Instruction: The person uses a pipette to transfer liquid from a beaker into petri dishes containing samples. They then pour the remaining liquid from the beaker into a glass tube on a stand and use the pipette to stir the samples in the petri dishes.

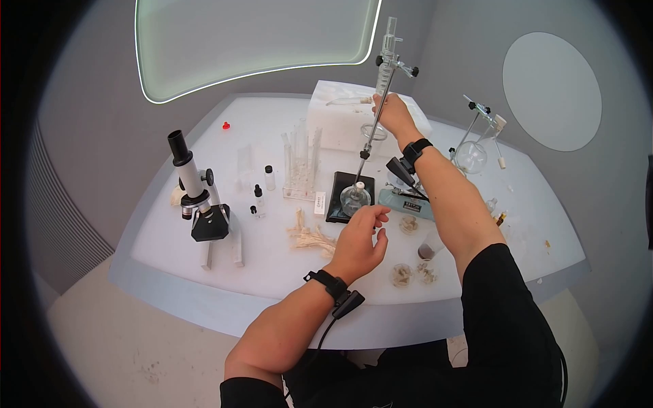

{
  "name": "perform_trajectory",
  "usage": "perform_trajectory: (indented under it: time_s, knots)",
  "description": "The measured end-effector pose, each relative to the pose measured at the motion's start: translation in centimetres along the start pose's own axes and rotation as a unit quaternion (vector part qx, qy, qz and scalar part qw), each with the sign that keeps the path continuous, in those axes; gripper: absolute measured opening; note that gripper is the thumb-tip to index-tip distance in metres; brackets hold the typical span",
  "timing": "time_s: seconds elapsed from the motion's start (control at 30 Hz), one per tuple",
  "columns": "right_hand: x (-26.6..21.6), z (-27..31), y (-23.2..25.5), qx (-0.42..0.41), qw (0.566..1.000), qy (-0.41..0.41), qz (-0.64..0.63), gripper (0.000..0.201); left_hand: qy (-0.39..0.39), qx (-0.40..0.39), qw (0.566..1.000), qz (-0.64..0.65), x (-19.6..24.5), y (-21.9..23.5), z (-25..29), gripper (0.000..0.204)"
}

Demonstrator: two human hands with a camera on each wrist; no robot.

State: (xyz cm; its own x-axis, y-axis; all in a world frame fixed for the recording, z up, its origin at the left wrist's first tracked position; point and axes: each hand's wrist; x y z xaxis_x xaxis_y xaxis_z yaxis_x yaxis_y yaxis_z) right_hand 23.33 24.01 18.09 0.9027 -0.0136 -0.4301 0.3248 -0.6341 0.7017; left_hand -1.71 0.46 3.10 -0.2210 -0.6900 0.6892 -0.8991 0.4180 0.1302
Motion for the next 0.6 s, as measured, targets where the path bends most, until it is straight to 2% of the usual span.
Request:
perform_trajectory:
  time_s: [0.13,0.27,0.33,0.47,0.6]
  knots:
    - [-0.2,0.6,0.4,-0.036,0.994,-0.051,-0.095,0.058,-0.004,0.000,1.000,0.001,-0.1,0.0,0.0,0.049]
    - [0.4,0.8,1.2,-0.043,0.991,-0.025,-0.121,0.047,-0.002,-0.002,1.000,0.002,-0.1,0.0,0.1,0.049]
    - [0.8,1.2,2.1,-0.077,0.984,-0.035,-0.156,0.045,-0.001,-0.004,1.000,-0.002,-0.1,0.1,0.1,0.049]
    - [2.3,2.7,4.9,-0.081,0.987,-0.021,-0.140,0.050,0.001,-0.002,1.000,0.003,-0.2,0.0,0.0,0.050]
    - [2.4,7.0,10.2,-0.109,0.979,-0.010,-0.174,0.044,-0.001,-0.004,1.000,-0.006,-0.2,0.1,0.1,0.050]
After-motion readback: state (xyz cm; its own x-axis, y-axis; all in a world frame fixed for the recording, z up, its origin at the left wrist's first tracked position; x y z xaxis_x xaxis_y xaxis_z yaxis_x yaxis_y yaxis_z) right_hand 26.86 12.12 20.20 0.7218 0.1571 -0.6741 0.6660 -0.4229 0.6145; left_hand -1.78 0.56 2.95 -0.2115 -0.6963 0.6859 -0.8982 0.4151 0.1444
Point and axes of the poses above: each hand's wrist, its own z-axis away from the middle knuckle, its own y-axis out of the back of the hand, x = y × z, and after that the axes turned 9 degrees about z, right-handed
